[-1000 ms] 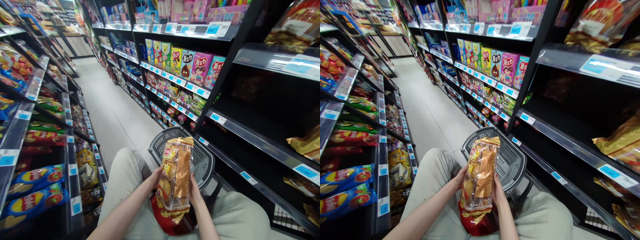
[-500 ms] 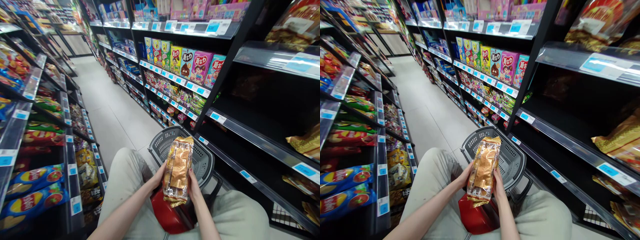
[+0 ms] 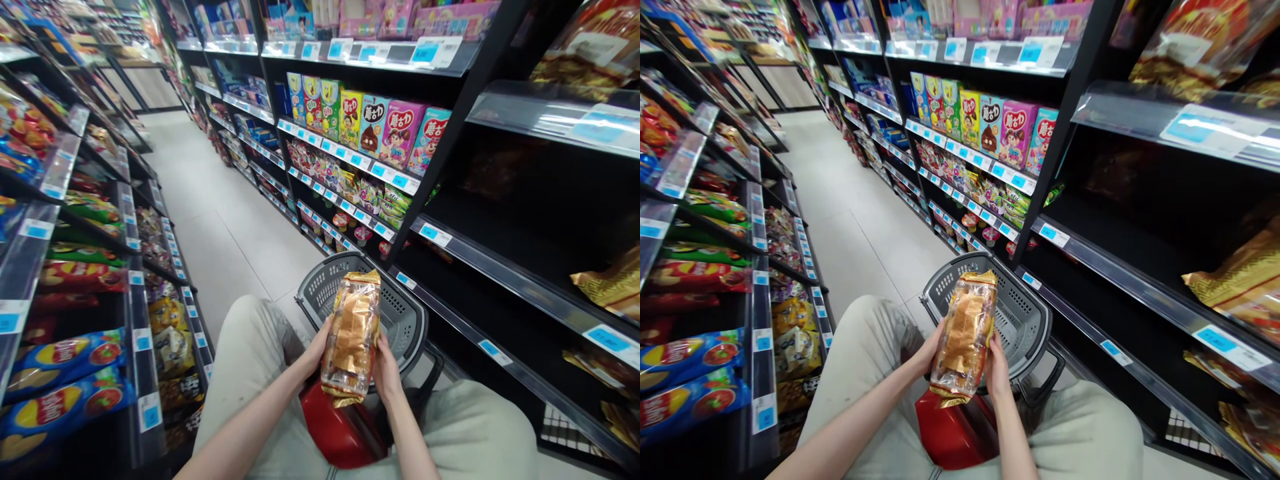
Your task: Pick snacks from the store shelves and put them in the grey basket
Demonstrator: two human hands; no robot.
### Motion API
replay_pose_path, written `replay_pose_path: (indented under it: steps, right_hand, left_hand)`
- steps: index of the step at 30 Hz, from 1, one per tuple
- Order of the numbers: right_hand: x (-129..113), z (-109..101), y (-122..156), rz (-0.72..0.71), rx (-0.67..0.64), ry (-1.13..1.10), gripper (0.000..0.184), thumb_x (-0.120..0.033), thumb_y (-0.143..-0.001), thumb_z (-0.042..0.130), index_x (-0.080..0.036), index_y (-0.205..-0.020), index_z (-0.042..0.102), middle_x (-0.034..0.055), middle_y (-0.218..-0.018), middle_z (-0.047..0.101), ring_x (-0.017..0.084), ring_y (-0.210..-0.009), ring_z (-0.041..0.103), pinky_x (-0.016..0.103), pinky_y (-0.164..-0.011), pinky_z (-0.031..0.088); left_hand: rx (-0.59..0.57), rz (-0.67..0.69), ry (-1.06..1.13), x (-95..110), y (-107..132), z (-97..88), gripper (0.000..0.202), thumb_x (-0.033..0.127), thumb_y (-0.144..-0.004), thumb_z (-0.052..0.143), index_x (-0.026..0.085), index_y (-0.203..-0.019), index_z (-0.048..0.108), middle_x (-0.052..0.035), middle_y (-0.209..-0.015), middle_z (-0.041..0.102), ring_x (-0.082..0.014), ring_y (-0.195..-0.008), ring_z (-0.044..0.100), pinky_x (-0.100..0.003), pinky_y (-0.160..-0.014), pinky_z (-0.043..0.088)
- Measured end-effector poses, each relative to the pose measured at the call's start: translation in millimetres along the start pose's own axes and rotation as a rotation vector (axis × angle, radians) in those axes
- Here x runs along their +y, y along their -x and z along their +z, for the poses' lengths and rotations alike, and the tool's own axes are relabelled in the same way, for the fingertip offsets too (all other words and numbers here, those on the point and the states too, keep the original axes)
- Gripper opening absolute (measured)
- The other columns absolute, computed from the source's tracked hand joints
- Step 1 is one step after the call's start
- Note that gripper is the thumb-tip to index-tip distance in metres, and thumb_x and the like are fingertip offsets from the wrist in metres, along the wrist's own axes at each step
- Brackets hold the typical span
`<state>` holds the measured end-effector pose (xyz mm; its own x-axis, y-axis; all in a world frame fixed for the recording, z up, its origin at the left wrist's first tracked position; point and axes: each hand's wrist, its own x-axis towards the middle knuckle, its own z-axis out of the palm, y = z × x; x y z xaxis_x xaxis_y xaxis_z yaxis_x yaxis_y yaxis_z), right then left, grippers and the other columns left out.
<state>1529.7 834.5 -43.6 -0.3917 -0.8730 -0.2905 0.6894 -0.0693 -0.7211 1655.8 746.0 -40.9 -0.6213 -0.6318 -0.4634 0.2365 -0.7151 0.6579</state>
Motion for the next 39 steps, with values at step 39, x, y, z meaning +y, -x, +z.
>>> replay_pose_path:
  steps: [39]
  right_hand:
    - [10.8, -10.0, -5.1, -0.051, -0.069, 0.447, 0.050, -0.037, -0.065, 0.066, -0.021, -0.108, 0.045, 0.0064, -0.105, 0.060, 0.023, -0.095, 0.057, 0.039, -0.089, 0.041]
  left_hand:
    - [-0.197, 0.155, -0.178, -0.3, 3.8, -9.3, 0.080, 0.024, -0.054, 0.072, 0.022, -0.124, 0.033, -0.0086, -0.123, 0.048, -0.0257, -0.114, 0.044, -0.036, -0.098, 0.032]
